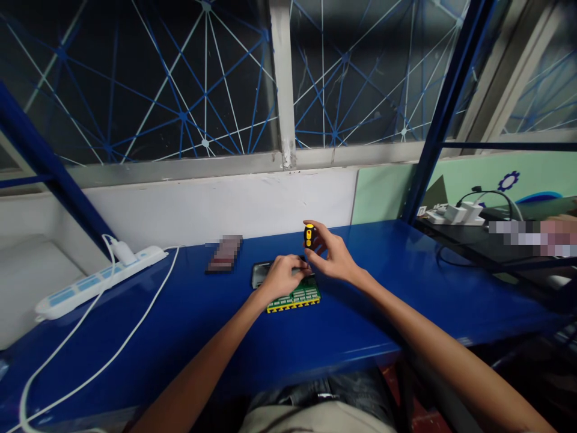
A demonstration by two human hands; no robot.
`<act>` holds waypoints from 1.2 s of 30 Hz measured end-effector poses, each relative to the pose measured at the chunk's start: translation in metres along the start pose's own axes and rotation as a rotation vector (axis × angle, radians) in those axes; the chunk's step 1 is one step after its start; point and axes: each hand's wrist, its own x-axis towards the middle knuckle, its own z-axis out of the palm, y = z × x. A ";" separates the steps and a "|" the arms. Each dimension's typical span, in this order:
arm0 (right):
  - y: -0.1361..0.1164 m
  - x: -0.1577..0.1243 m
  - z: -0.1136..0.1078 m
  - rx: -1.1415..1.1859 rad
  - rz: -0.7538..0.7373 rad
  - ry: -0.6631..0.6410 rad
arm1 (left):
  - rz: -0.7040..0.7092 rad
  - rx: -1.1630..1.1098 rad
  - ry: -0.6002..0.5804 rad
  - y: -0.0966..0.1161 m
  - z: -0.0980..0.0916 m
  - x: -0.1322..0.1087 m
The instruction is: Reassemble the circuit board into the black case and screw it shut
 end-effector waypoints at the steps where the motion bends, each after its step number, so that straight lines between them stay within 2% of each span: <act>1: 0.000 0.000 0.000 0.009 0.002 -0.007 | 0.002 0.006 -0.002 0.001 0.000 0.000; 14: 0.006 0.000 0.006 -0.029 0.023 0.045 | -0.012 0.037 -0.005 0.002 0.000 -0.005; 18: 0.004 -0.001 0.008 -0.083 0.037 0.052 | -0.077 0.067 0.053 0.004 0.001 -0.007; 22: 0.001 -0.003 0.010 -0.112 0.025 0.044 | -0.040 0.000 0.091 0.003 0.003 -0.007; 30: 0.000 -0.003 0.007 -0.074 -0.017 0.035 | -0.047 -0.072 0.042 0.003 0.002 -0.007; 36: 0.005 -0.003 0.008 -0.062 -0.009 0.023 | -0.013 -0.074 0.048 0.003 0.002 -0.006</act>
